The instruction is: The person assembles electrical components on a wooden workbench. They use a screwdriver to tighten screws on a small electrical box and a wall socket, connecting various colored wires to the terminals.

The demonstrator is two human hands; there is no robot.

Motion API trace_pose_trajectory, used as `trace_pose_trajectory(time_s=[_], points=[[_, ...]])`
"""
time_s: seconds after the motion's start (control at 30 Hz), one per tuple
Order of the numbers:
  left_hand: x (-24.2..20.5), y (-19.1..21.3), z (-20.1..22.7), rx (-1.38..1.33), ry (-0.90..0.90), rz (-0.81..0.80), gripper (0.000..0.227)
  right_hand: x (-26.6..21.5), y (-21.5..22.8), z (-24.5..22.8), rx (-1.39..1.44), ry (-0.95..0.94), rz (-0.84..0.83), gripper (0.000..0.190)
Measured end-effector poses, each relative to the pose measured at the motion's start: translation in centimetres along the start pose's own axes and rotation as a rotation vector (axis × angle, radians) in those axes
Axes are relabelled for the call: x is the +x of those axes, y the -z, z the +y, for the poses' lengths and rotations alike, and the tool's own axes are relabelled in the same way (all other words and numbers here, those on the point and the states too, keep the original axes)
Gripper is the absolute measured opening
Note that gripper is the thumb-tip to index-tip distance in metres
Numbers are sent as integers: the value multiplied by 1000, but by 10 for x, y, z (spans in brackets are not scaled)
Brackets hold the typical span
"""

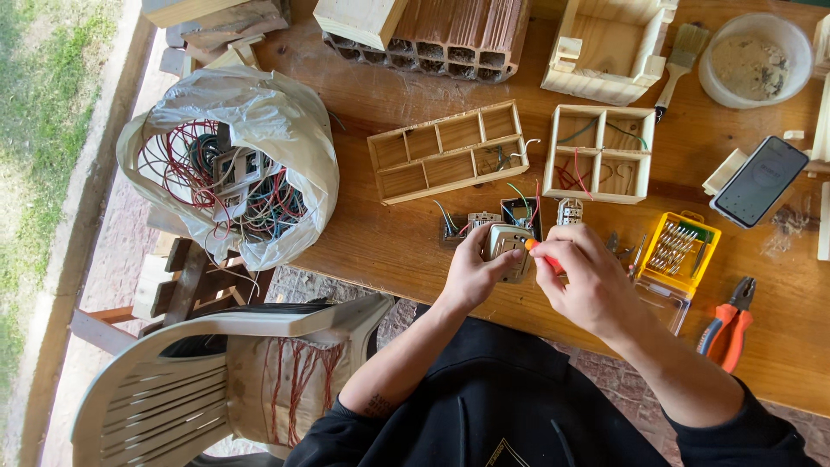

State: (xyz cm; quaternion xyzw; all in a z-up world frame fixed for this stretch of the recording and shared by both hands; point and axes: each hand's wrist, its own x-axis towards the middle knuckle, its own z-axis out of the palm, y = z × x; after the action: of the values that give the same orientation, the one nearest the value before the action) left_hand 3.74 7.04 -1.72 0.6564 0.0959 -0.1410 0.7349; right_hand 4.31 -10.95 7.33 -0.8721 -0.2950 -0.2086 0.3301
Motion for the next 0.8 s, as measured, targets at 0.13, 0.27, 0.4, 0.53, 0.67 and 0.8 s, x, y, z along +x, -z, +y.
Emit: trace_pose_trajectory(time_s=[0.13, 0.27, 0.4, 0.53, 0.67, 0.8], points=[[12, 10, -2, 12, -20, -31, 69, 12, -2, -5, -24, 0, 45, 14], [13, 19, 14, 5, -11, -60, 69, 28, -3, -13, 183, -38, 100, 27], [14, 28, 30, -17, 1, -71, 72, 19, -21, 5, 267, -31, 165, 27], [20, 31, 29, -83, 14, -55, 72, 17, -40, 16, 213, 17, 299, 22], [24, 36, 32, -78, 1, -64, 70, 44, -37, -1, 269, 26, 306, 19], [20, 37, 40, -102, -2, -36, 68, 35, -59, 17, 232, 82, 380, 18]])
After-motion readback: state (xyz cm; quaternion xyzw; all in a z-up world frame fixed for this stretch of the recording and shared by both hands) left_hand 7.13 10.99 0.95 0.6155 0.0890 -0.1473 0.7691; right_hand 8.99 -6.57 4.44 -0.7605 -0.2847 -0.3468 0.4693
